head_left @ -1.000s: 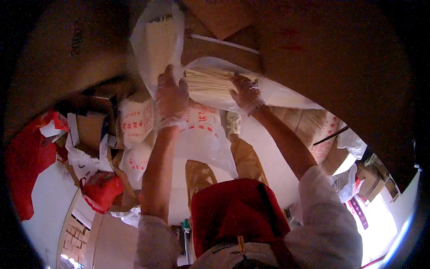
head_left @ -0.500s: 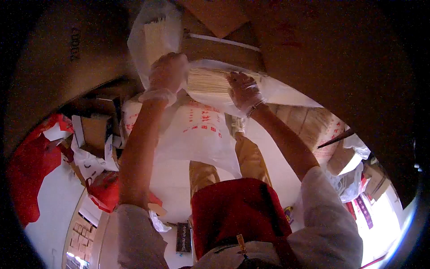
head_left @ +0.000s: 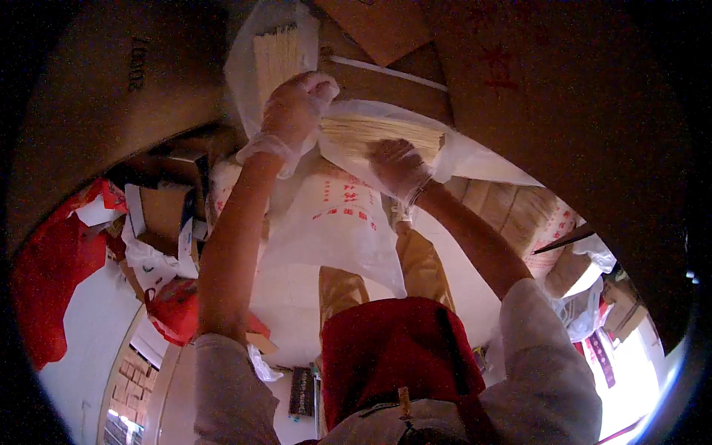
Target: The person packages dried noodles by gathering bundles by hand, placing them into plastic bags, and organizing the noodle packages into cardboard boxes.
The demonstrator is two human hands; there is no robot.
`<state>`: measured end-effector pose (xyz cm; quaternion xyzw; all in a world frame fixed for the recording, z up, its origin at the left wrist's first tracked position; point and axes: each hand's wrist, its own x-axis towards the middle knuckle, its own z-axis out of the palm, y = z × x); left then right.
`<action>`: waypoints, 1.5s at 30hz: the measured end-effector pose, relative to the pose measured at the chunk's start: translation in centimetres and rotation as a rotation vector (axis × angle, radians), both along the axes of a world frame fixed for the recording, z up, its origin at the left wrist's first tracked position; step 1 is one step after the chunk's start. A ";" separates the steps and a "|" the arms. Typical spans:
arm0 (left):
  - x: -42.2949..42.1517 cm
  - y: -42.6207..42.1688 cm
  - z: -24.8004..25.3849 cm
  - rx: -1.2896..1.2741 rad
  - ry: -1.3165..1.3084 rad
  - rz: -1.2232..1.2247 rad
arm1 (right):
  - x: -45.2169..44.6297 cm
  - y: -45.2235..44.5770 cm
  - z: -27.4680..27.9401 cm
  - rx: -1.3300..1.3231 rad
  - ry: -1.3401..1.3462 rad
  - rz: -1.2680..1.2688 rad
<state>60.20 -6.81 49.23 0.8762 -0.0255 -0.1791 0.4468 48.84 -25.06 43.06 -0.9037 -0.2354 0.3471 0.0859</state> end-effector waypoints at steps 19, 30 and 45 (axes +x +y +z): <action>-1.4 -6.2 -8.2 0.055 -0.370 -0.437 | -3.1 -4.1 -4.0 -0.397 -0.428 -0.279; -9.9 -2.0 -1.5 0.207 -0.256 -0.810 | -9.2 -2.5 -3.1 0.379 -0.054 -0.779; -4.9 -3.7 -2.5 0.311 -0.253 -0.778 | -11.0 -1.7 -2.7 0.346 -0.375 -0.395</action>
